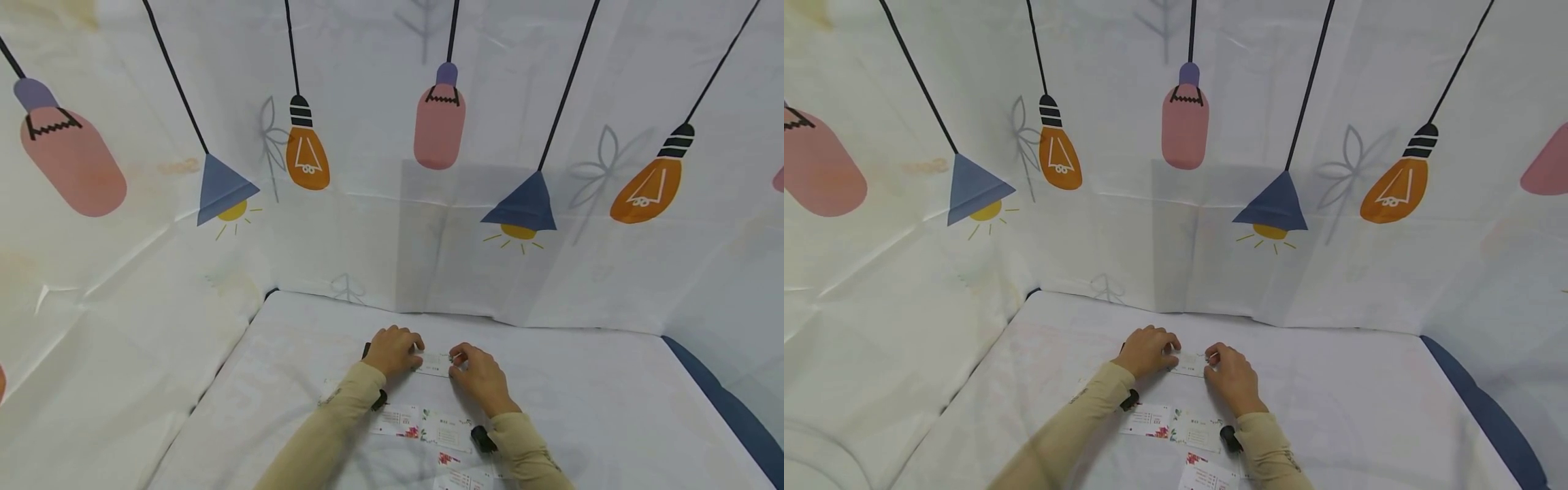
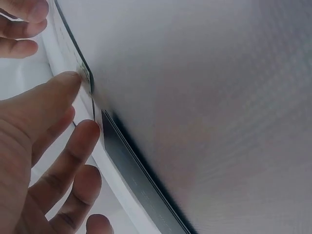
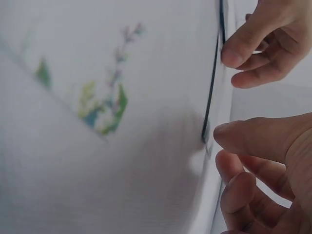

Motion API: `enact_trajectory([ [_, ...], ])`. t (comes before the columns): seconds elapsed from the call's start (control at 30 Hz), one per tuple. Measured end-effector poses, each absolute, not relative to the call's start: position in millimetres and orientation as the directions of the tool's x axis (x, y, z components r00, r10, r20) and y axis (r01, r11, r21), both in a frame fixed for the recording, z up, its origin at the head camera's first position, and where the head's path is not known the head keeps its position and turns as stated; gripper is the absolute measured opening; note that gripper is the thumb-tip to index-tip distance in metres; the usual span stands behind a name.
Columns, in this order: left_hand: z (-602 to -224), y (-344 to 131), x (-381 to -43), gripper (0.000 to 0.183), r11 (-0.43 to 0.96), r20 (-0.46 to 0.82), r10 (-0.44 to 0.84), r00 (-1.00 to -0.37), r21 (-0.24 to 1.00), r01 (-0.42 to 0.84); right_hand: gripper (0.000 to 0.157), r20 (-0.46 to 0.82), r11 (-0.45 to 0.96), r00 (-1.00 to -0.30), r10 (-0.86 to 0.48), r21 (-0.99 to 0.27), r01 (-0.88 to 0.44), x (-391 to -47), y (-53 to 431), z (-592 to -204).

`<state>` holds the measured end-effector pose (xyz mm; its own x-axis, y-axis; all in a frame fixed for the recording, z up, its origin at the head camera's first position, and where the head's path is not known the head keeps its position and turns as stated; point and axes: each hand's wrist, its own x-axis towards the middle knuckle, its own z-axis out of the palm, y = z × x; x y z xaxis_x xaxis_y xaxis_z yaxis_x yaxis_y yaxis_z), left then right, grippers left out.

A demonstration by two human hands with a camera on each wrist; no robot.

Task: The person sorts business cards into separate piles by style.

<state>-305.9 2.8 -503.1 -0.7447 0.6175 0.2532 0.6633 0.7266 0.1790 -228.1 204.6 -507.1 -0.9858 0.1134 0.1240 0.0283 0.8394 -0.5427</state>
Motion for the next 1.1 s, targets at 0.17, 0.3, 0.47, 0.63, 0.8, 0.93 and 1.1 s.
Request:
enact_trajectory([
  [0.17, -503.7, 2.4, -306.5, 0.023, 0.719, 0.266, 0.61, -0.746, 0.208, 0.663, 0.025, 0.123, 0.832, -0.984, 0.125, -0.553, 0.036, -226.4, 203.6, -503.3],
  [0.3, -501.7, 2.9, -303.3, 0.023, 0.718, 0.265, 0.607, -0.749, 0.223, 0.66, 0.024, 0.111, 0.833, -0.986, 0.128, -0.551, 0.046, -224.3, 203.6, -502.8],
  [0.47, -499.2, 3.0, -293.1, 0.024, 0.711, 0.284, 0.617, -0.734, 0.199, 0.675, 0.024, 0.128, 0.835, -0.984, 0.124, -0.55, 0.034, -219.4, 204.5, -502.3],
  [0.63, -496.5, 1.4, -281.6, 0.025, 0.682, 0.305, 0.647, -0.699, 0.178, 0.709, 0.024, 0.144, 0.837, -0.983, 0.114, -0.547, 0.017, -214.6, 205.8, -502.9],
  [0.8, -498.5, -2.7, -273.1, 0.026, 0.637, 0.337, 0.677, -0.655, 0.177, 0.75, 0.022, 0.14, 0.84, -0.984, 0.111, -0.543, 0.018, -209.1, 207.5, -504.4],
  [0.93, -500.9, -7.4, -265.7, 0.027, 0.606, 0.348, 0.694, -0.63, 0.191, 0.772, 0.021, 0.127, 0.834, -0.986, 0.111, -0.552, 0.023, -203.7, 207.7, -503.7],
  [1.1, -501.0, -11.1, -252.6, 0.029, 0.585, 0.28, 0.732, -0.621, 0.21, 0.784, 0.023, 0.111, 0.827, -0.987, 0.114, -0.561, 0.033, -197.1, 207.6, -502.0],
])
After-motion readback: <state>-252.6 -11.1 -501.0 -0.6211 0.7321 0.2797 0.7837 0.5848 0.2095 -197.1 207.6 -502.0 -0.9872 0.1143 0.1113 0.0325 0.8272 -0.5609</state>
